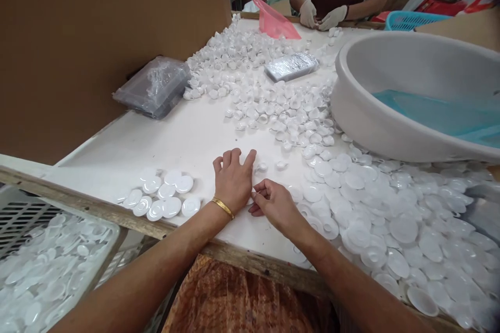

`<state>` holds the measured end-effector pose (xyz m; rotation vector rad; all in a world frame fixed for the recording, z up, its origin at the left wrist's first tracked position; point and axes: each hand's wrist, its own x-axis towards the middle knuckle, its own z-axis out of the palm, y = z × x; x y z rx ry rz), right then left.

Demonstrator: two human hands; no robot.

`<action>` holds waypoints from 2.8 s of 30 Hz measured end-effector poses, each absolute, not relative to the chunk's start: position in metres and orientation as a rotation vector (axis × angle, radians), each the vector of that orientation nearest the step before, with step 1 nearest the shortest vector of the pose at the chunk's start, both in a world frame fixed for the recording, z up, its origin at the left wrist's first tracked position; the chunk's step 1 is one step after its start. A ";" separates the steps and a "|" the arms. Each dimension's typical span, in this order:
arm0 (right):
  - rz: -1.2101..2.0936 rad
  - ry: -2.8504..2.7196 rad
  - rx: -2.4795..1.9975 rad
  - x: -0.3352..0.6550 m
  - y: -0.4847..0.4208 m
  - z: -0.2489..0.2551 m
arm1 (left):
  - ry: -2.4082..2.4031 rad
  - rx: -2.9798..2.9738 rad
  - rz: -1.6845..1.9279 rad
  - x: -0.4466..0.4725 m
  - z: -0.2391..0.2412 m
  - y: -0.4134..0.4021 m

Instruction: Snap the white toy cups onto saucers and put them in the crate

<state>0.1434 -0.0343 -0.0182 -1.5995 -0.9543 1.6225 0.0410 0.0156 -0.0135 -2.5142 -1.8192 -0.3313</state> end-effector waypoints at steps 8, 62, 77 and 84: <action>1.695 -0.986 -1.616 0.145 -0.030 -0.022 | -1.754 -2.633 -0.215 0.040 -0.018 0.020; 1.527 -0.857 -1.631 0.170 -0.022 -0.011 | -2.076 -3.158 -0.631 0.020 -0.008 -0.008; 1.505 -1.047 -1.602 0.169 -0.023 -0.017 | -2.274 -3.091 -0.360 0.028 -0.003 0.007; 1.516 -1.023 -1.605 0.170 -0.023 -0.020 | -2.199 -2.850 -0.443 0.042 -0.004 0.019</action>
